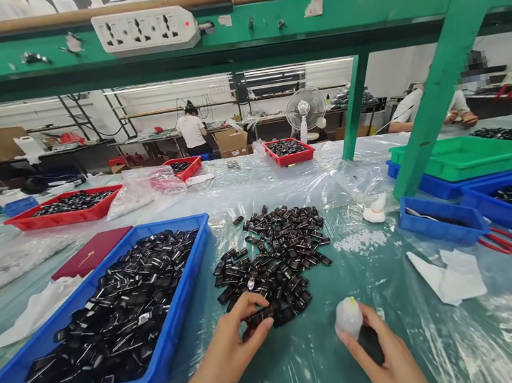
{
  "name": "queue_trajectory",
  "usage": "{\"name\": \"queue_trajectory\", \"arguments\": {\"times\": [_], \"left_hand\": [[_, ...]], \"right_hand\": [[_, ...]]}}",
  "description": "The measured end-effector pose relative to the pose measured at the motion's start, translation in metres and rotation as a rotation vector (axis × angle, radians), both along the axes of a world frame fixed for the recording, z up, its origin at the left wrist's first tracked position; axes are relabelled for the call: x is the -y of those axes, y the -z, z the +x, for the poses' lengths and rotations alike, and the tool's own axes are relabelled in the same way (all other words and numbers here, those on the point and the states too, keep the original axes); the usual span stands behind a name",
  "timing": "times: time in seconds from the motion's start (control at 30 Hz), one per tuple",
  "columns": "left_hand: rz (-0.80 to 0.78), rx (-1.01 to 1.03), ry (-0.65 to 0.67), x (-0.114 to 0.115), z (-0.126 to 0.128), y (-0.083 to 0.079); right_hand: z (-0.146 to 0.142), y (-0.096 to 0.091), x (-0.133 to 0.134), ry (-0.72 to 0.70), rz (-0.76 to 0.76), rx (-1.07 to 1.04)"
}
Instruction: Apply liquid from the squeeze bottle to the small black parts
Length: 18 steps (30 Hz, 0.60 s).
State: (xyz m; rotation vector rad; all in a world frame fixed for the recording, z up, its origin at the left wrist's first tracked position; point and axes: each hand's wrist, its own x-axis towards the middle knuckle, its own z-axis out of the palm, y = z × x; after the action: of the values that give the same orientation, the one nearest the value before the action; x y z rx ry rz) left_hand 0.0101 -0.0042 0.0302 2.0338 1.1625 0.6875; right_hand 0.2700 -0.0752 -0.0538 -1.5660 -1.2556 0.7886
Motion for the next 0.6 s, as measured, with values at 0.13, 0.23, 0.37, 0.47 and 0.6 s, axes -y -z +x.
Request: {"name": "queue_trajectory", "arguments": {"times": [0.13,0.23,0.37,0.47,0.6], "left_hand": [[-0.1,0.086,-0.006,-0.005,-0.002,0.011],[-0.148,0.13,0.042,0.001,-0.003,0.011],[-0.196,0.163,0.115,0.012,-0.004,0.009],[-0.257,0.164,0.141,0.015,-0.006,0.007],[-0.305,0.132,0.167,0.019,-0.012,0.0]], "right_hand": [[0.002,-0.001,0.002,0.013,-0.003,0.012],[-0.002,-0.003,0.004,0.05,-0.016,0.013],[-0.005,-0.004,0.005,0.08,-0.076,-0.033],[-0.006,-0.009,0.006,0.098,-0.144,-0.083],[-0.014,-0.026,0.01,0.22,-0.066,-0.168]]}}
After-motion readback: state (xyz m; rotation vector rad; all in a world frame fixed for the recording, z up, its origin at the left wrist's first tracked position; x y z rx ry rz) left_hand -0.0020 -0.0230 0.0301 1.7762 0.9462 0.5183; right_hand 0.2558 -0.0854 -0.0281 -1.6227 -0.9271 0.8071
